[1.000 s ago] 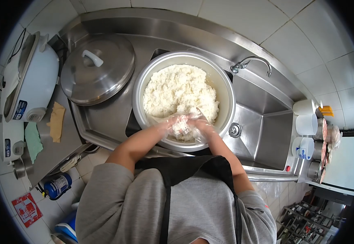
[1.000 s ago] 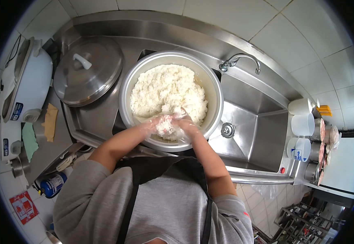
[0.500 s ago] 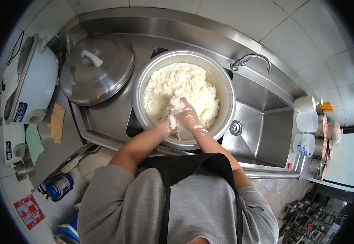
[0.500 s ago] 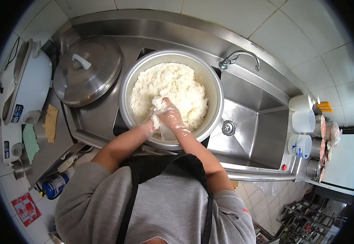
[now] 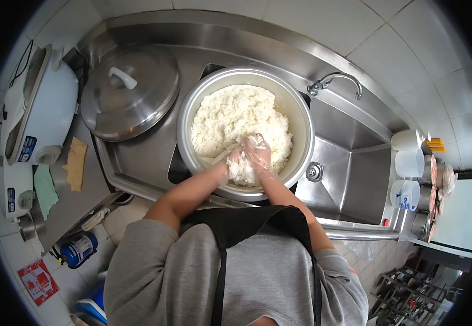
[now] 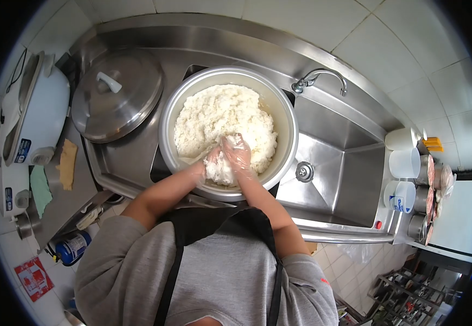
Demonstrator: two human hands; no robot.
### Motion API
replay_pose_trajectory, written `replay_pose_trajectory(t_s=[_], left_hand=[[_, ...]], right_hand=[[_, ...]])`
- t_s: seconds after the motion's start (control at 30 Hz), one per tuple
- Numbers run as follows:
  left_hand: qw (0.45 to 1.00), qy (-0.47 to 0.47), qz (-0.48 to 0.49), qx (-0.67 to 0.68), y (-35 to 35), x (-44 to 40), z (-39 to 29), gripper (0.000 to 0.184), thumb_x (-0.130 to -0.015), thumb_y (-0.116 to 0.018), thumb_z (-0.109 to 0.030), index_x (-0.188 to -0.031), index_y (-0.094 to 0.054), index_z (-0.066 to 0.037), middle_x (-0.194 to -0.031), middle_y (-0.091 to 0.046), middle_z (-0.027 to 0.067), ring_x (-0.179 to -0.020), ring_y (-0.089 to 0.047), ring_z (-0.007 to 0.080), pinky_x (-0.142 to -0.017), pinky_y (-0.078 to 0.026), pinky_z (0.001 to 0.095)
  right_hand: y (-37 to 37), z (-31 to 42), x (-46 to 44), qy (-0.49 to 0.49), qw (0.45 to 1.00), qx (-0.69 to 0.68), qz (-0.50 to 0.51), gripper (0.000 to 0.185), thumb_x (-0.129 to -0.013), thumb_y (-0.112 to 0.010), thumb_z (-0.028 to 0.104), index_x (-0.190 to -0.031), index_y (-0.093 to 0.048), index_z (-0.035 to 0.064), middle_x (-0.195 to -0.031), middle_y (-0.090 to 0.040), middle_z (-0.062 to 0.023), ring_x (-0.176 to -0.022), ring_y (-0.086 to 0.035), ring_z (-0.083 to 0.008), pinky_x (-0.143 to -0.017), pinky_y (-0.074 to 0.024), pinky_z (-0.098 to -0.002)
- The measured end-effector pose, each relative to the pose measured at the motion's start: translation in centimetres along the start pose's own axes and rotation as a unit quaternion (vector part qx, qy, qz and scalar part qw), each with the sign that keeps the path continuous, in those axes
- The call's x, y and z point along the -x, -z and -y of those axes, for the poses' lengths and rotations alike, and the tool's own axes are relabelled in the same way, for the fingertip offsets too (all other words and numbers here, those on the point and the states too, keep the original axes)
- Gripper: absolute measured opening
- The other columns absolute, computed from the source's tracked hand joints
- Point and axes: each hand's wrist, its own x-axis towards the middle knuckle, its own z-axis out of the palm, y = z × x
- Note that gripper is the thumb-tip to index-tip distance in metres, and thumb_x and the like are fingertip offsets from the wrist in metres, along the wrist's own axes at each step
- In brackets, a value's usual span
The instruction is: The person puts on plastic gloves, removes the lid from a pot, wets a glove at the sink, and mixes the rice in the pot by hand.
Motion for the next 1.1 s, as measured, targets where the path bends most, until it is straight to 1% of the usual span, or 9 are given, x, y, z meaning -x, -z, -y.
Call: replay_pose_trajectory(t_s=[0.03, 0.1, 0.3, 0.4, 0.57, 0.77, 0.83, 0.93, 1.1], left_hand=[[1.000, 0.006, 0.022, 0.002, 0.9, -1.2, 0.2, 0.035, -0.087, -0.048, -0.027, -0.113, -0.050, -0.004, -0.100, -0.059, 0.0109, -0.087, -0.059, 0.0216, -0.075, -0.051, 0.0326], [1.000, -0.010, -0.008, -0.013, 0.8, -1.9, 0.3, 0.034, -0.087, -0.048, -0.029, -0.110, -0.050, -0.005, -0.095, -0.057, 0.0100, -0.081, -0.056, 0.0202, -0.069, -0.048, 0.0332], [0.887, -0.071, -0.301, -0.342, -0.7, -2.7, 0.3, 0.032, -0.085, -0.051, -0.034, -0.100, -0.052, -0.006, -0.077, -0.052, 0.0072, -0.064, -0.048, 0.0160, -0.050, -0.040, 0.0352], [0.920, -0.088, -0.243, -0.294, -0.6, -3.9, -0.4, 0.034, -0.087, -0.047, -0.037, -0.102, -0.052, -0.008, -0.080, -0.054, 0.0074, -0.068, -0.051, 0.0167, -0.055, -0.044, 0.0322], [0.957, -0.035, -0.161, -0.239, -2.2, -4.3, -1.8, 0.031, -0.081, -0.054, -0.033, -0.101, -0.055, -0.009, -0.087, -0.058, 0.0044, -0.078, -0.055, 0.0123, -0.063, -0.048, 0.0280], [0.950, -0.031, -0.024, -0.310, -3.1, -3.3, -4.4, 0.051, -0.072, -0.063, -0.026, -0.118, -0.045, -0.018, -0.105, -0.053, 0.0061, -0.095, -0.052, 0.0191, -0.068, -0.048, 0.0405], [0.930, -0.003, -0.043, -0.364, -10.7, 2.5, -5.0, 0.073, -0.070, -0.067, -0.033, -0.132, -0.029, -0.023, -0.125, -0.042, 0.0101, -0.119, -0.035, 0.0294, -0.086, -0.037, 0.0541], [0.905, 0.021, -0.080, -0.418, -12.0, 4.3, -6.2, 0.075, -0.070, -0.068, -0.039, -0.133, -0.032, -0.021, -0.134, -0.036, 0.0108, -0.127, -0.023, 0.0266, -0.096, -0.027, 0.0528], [0.885, -0.073, -0.152, -0.435, -9.3, 8.6, -7.6, 0.048, -0.075, -0.066, -0.031, -0.116, -0.055, -0.009, -0.123, -0.049, 0.0141, -0.119, -0.041, 0.0219, -0.096, -0.034, 0.0367]], right_hand=[[0.6, 2.0, 0.0, -0.103, 0.994, 0.041, -0.001, 0.052, -0.078, -0.060, 0.044, -0.103, -0.058, -0.0019, -0.085, -0.064, -0.0185, -0.082, -0.060, -0.0314, -0.074, -0.0458, -0.0345], [1.6, -2.7, -1.4, -0.003, 0.984, 0.173, 0.038, 0.056, -0.080, -0.054, 0.049, -0.103, -0.057, -0.0022, -0.086, -0.064, -0.0178, -0.085, -0.060, -0.0298, -0.078, -0.0442, -0.0348], [2.1, -5.6, -1.5, -0.146, 0.976, 0.105, 0.119, 0.062, -0.087, -0.034, 0.055, -0.124, -0.048, 0.0079, -0.126, -0.045, -0.0202, -0.119, -0.042, -0.0309, -0.100, -0.0312, -0.0363], [2.4, -2.8, -0.6, -0.036, 0.948, 0.310, 0.066, 0.058, -0.089, -0.033, 0.052, -0.127, -0.045, 0.0110, -0.128, -0.043, -0.0211, -0.118, -0.043, -0.0331, -0.101, -0.0301, -0.0350], [7.0, 4.2, 0.3, 0.007, 0.959, 0.160, 0.236, 0.051, -0.085, -0.055, 0.025, -0.130, -0.039, 0.0084, -0.131, -0.042, -0.0169, -0.116, -0.045, -0.0259, -0.098, -0.0333, -0.0305], [9.2, 6.9, 0.7, -0.007, 0.991, 0.016, 0.130, 0.063, -0.072, -0.064, 0.003, -0.131, -0.041, 0.0086, -0.120, -0.053, -0.0106, -0.109, -0.050, -0.0180, -0.091, -0.0394, -0.0288], [9.2, 6.8, 0.1, -0.039, 0.989, 0.064, 0.127, 0.061, -0.073, -0.064, 0.006, -0.130, -0.041, 0.0077, -0.117, -0.055, -0.0126, -0.108, -0.051, -0.0200, -0.091, -0.0396, -0.0301], [9.3, 5.8, -1.4, -0.083, 0.978, 0.162, 0.103, 0.055, -0.075, -0.065, 0.022, -0.124, -0.047, 0.0048, -0.113, -0.057, -0.0168, -0.105, -0.054, -0.0221, -0.089, -0.0410, -0.0313], [9.4, 4.7, -2.1, -0.145, 0.952, 0.239, 0.123, 0.053, -0.073, -0.067, 0.034, -0.111, -0.057, -0.0016, -0.110, -0.057, -0.0202, -0.100, -0.056, -0.0269, -0.084, -0.0436, -0.0320]])
